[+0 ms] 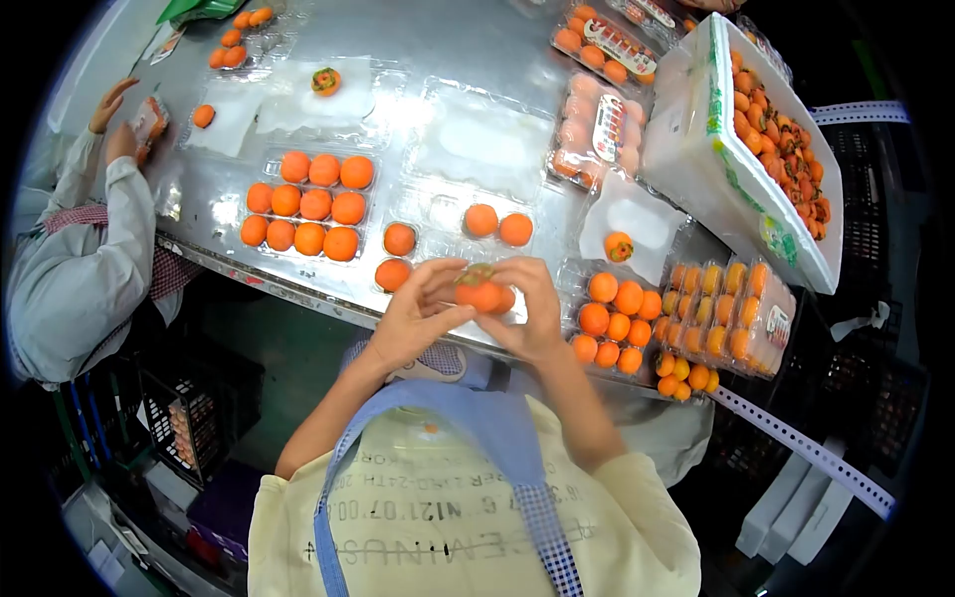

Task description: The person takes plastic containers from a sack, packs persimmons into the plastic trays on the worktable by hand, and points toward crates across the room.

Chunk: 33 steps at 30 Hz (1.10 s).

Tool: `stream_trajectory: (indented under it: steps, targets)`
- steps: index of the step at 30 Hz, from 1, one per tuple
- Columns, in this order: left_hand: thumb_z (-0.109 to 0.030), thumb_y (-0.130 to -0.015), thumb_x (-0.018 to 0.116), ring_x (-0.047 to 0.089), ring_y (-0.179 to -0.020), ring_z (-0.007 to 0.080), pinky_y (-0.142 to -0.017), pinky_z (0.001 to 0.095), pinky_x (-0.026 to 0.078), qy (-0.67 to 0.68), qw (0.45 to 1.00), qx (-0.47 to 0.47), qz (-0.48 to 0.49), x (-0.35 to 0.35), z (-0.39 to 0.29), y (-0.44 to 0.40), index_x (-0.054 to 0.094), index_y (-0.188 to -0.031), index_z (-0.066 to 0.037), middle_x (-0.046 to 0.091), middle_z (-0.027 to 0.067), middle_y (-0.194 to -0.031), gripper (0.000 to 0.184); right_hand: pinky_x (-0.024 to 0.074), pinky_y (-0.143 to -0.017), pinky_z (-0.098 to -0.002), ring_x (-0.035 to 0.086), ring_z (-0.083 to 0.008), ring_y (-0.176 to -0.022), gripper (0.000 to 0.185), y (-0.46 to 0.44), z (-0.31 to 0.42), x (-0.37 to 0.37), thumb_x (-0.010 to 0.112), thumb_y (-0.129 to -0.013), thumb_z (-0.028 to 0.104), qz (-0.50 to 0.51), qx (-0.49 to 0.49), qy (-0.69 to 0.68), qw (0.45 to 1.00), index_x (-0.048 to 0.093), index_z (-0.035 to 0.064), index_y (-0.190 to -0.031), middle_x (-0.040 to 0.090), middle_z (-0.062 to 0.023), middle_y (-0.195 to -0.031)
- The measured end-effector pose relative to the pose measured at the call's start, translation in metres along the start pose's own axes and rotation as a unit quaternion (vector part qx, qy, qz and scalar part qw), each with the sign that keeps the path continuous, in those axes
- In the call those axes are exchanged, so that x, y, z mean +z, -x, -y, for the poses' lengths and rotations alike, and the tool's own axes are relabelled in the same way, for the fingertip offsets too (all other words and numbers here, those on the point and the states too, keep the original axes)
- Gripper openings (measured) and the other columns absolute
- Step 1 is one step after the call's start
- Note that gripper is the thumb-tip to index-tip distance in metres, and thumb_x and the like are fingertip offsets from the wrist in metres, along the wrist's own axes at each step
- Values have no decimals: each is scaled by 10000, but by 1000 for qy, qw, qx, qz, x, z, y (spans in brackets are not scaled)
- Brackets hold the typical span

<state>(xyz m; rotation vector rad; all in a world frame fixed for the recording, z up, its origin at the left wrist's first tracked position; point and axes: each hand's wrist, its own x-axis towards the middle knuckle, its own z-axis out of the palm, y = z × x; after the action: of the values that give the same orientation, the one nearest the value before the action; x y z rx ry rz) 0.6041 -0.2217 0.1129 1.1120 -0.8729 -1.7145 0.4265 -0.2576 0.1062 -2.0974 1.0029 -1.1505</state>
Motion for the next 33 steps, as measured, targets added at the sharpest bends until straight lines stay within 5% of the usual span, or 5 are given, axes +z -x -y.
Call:
stream_trajectory:
  steps: [9, 15, 16, 26, 33]
  targets:
    - [-43, -743, 702, 570, -1029, 186, -871, 308, 460, -127, 986, 85, -62, -9, 1, 5, 476, -1177, -8, 582, 108, -1127, 490, 487, -696, -333, 574, -275, -870, 479, 7, 12, 2, 668, -658, 0, 11, 44, -12, 999, 501, 37, -1105, 551, -150, -1057]
    - [-14, -785, 654, 544, -1050, 176, -904, 317, 449, -14, 998, 53, -37, -28, 30, -1, 418, -1259, -27, 535, 92, -1175, 530, 504, -636, -305, 629, -218, -717, 371, 19, -1, 18, 649, -722, 33, 1, 129, -23, 991, 516, 20, -1068, 616, -121, -896]
    - [-56, -773, 685, 578, -884, 130, -747, 280, 503, 51, 994, 58, -80, -22, 17, 2, 579, -1068, -2, 608, 45, -922, 318, 503, -620, -289, 630, -197, -693, 363, 16, 1, 22, 642, -727, 27, -6, 111, -17, 994, 516, 19, -1068, 623, -118, -911]
    - [-316, -897, 532, 538, -1067, 277, -974, 407, 397, 302, 950, -72, -26, -49, 20, 12, 457, -1167, 17, 564, 140, -1094, 435, 469, -578, -305, 599, -206, -640, 166, 0, -6, 42, 614, -724, -3, -65, 89, -3, 994, 590, 32, -885, 614, -97, -770]
    - [-255, -914, 516, 592, -992, 258, -877, 371, 481, 311, 945, -103, -1, -85, 46, 2, 483, -1151, -18, 586, 123, -1096, 337, 469, -595, -301, 604, -207, -651, 126, -20, 2, 64, 612, -727, -15, -70, 53, 0, 996, 618, 18, -849, 618, -92, -746]
